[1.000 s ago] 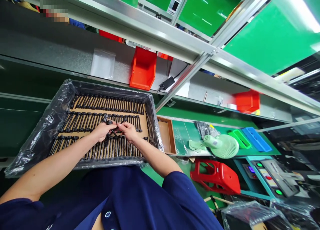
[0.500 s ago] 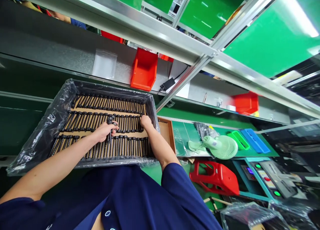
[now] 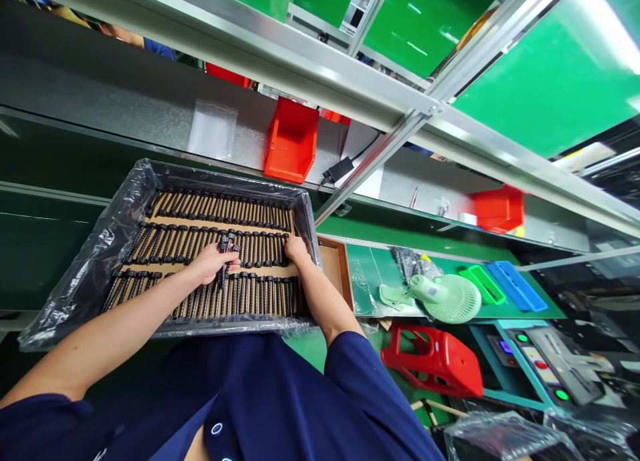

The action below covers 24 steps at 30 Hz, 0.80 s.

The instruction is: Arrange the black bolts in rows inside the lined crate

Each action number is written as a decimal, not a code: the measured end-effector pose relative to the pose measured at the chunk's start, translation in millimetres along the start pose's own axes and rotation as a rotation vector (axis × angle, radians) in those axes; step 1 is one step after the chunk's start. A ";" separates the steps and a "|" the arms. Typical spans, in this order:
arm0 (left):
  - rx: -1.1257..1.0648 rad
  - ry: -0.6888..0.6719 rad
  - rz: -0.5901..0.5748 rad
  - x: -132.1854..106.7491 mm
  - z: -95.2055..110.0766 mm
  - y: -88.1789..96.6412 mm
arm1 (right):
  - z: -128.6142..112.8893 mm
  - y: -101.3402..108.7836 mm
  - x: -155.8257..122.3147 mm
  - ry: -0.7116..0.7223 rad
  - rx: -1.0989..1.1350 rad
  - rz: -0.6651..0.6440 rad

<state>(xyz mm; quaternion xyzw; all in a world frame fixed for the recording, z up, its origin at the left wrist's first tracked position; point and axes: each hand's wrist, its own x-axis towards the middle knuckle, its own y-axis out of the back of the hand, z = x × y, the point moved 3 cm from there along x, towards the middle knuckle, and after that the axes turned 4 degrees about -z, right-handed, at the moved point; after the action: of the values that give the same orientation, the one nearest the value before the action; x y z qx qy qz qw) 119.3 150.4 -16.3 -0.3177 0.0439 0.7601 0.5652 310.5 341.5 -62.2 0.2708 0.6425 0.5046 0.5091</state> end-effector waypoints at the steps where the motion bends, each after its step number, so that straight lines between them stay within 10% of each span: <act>1: 0.002 -0.007 0.011 -0.4 0.8 0.1 | -1.7 3.6 -3.9 0.011 0.015 0.022; 11: -0.083 -0.129 0.104 -0.4 1.0 1.6 | -102.6 -6.7 -98.1 0.597 1.206 -0.401; 17: -0.024 -0.223 0.149 3.0 -5.5 1.7 | -122.7 -25.4 -111.5 0.537 1.250 -0.154; 24: 0.009 -0.179 0.216 2.7 3.4 4.9 | -51.3 15.9 -85.3 0.549 0.699 0.299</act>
<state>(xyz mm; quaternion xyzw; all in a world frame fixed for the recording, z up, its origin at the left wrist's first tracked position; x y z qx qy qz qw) 113.1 152.3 -16.5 -0.2395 0.0304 0.8415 0.4833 288.8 254.3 -16.5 0.3721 0.8387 0.3790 0.1202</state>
